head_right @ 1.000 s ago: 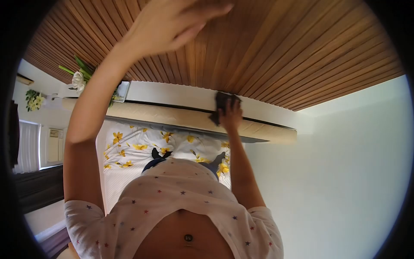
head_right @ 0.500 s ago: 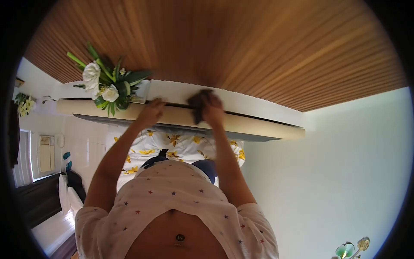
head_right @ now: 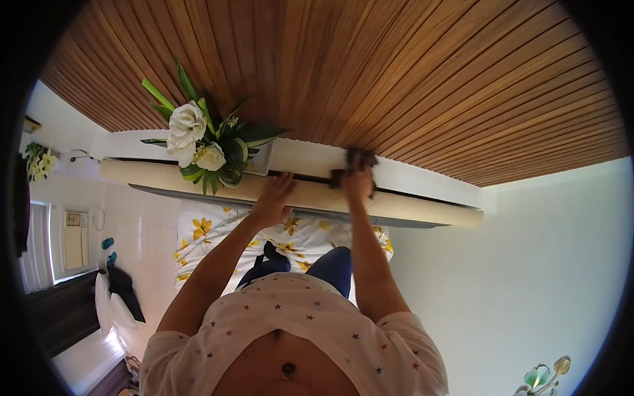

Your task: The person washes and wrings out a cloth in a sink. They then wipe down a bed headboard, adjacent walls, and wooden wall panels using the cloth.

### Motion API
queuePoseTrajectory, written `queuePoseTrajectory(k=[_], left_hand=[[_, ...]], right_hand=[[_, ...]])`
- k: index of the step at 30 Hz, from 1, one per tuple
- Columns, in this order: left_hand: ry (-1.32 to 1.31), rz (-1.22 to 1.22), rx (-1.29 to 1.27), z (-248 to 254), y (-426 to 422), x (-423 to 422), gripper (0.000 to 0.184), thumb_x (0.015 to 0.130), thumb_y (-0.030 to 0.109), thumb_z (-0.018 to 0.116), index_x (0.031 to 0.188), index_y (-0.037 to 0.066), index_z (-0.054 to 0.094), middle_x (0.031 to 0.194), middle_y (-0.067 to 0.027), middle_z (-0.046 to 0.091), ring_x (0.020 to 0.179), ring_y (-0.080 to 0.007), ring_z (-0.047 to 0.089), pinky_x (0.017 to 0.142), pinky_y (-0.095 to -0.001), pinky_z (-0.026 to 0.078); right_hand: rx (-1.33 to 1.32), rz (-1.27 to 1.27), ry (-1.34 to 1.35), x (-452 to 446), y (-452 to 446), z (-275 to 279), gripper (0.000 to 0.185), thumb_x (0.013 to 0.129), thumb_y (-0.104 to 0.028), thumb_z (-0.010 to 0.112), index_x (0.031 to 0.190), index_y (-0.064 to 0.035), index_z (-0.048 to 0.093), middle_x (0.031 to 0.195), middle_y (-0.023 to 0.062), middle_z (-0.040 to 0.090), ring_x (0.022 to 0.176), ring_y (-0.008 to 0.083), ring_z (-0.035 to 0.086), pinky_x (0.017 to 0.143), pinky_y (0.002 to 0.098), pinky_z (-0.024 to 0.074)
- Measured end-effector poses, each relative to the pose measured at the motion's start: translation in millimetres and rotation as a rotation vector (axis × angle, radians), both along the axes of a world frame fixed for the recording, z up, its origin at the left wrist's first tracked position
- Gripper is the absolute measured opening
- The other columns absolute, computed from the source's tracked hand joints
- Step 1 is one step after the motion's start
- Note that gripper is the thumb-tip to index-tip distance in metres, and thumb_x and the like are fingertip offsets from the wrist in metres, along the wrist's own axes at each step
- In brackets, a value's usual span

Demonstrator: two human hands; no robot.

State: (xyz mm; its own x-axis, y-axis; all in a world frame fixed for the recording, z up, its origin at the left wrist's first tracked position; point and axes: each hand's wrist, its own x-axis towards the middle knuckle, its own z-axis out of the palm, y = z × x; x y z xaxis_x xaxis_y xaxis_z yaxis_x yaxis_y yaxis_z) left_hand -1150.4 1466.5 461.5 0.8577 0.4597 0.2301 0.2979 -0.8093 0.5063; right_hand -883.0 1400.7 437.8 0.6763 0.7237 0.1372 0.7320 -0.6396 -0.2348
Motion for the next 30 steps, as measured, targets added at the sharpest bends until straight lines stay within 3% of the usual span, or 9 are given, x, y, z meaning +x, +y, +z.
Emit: queuePoseTrajectory(k=[2, 5, 10, 17, 21, 23, 25, 28, 30], left_hand=[[0.016, -0.017, 0.006, -1, 0, -1, 0.072, 0.067, 0.013, 0.066, 0.132, 0.000, 0.038, 0.143, -0.0236, 0.028, 0.136, -0.0355, 0.023, 0.112, -0.0466, 0.019], [0.031, -0.023, 0.035, -7, 2, -3, 0.070, 0.068, 0.013, 0.067, 0.130, -0.001, 0.038, 0.142, -0.0242, 0.028, 0.136, -0.0359, 0.023, 0.112, -0.0468, 0.019], [-0.101, -0.071, 0.016, -12, -1, -10, 0.058, 0.067, 0.004, 0.058, 0.123, -0.003, 0.043, 0.135, -0.0224, 0.037, 0.132, -0.0370, 0.029, 0.111, -0.0470, 0.020], [-0.106, 0.003, 0.092, -10, -6, -5, 0.054, 0.070, 0.003, 0.056, 0.122, 0.000, 0.044, 0.133, -0.0193, 0.040, 0.131, -0.0351, 0.032, 0.110, -0.0477, 0.023], [-0.089, 0.002, 0.098, -12, -6, -6, 0.052, 0.069, 0.002, 0.056, 0.120, 0.001, 0.048, 0.132, -0.0192, 0.042, 0.130, -0.0352, 0.034, 0.108, -0.0471, 0.026], [-0.102, 0.002, 0.085, -13, -2, -3, 0.052, 0.068, 0.000, 0.056, 0.120, 0.002, 0.049, 0.131, -0.0188, 0.043, 0.129, -0.0355, 0.035, 0.108, -0.0472, 0.027], [-0.116, -0.001, 0.067, -8, -4, -6, 0.053, 0.068, -0.002, 0.055, 0.120, 0.002, 0.049, 0.130, -0.0181, 0.044, 0.128, -0.0360, 0.036, 0.107, -0.0478, 0.028], [-0.124, 0.030, 0.046, 2, -9, -5, 0.054, 0.066, -0.002, 0.057, 0.119, 0.004, 0.050, 0.128, -0.0165, 0.046, 0.126, -0.0358, 0.037, 0.106, -0.0474, 0.029], [-0.094, 0.066, 0.030, 8, -11, -2, 0.055, 0.065, -0.002, 0.058, 0.119, 0.005, 0.051, 0.127, -0.0155, 0.047, 0.126, -0.0356, 0.037, 0.106, -0.0466, 0.030]], right_hand=[[0.113, 0.185, -0.024, -56, 23, -2, 0.054, 0.078, -0.019, 0.057, 0.132, -0.0186, 0.049, 0.131, 0.0206, 0.046, 0.120, 0.0372, 0.044, 0.100, 0.0441, 0.0383], [0.225, 0.489, 0.236, -103, 45, 6, 0.048, 0.073, -0.009, 0.058, 0.119, -0.0198, 0.061, 0.132, 0.0131, 0.048, 0.124, 0.0358, 0.041, 0.105, 0.0420, 0.0349], [0.253, 0.658, 0.220, -98, 28, 20, 0.045, 0.072, -0.001, 0.052, 0.112, -0.0167, 0.066, 0.130, 0.0149, 0.050, 0.124, 0.0338, 0.043, 0.104, 0.0391, 0.0367], [0.269, 0.269, -0.042, 23, -71, 13, 0.031, 0.071, -0.004, 0.053, 0.096, -0.0076, 0.070, 0.125, 0.0170, 0.054, 0.117, 0.0334, 0.049, 0.102, 0.0401, 0.0381], [0.181, -0.081, -0.122, 85, -124, 16, 0.032, 0.074, -0.008, 0.053, 0.103, -0.0092, 0.067, 0.121, 0.0173, 0.056, 0.111, 0.0361, 0.052, 0.097, 0.0420, 0.0414], [0.103, -0.151, -0.029, 85, -123, 31, 0.033, 0.075, -0.010, 0.053, 0.106, -0.0110, 0.064, 0.118, 0.0172, 0.057, 0.107, 0.0366, 0.054, 0.092, 0.0439, 0.0440], [-0.042, -0.216, -0.024, 86, -114, 38, 0.030, 0.077, -0.011, 0.055, 0.106, -0.0075, 0.062, 0.112, 0.0157, 0.059, 0.098, 0.0316, 0.057, 0.083, 0.0425, 0.0467], [0.425, -0.167, 0.655, 91, -92, 74, 0.023, 0.077, -0.005, 0.056, 0.100, -0.0032, 0.059, 0.101, 0.0088, 0.059, 0.091, 0.0202, 0.056, 0.076, 0.0328, 0.0459], [0.665, -0.018, 0.566, 82, -72, 138, 0.021, 0.075, -0.002, 0.057, 0.097, -0.0021, 0.057, 0.100, 0.0090, 0.058, 0.092, 0.0171, 0.054, 0.077, 0.0295, 0.0443]])
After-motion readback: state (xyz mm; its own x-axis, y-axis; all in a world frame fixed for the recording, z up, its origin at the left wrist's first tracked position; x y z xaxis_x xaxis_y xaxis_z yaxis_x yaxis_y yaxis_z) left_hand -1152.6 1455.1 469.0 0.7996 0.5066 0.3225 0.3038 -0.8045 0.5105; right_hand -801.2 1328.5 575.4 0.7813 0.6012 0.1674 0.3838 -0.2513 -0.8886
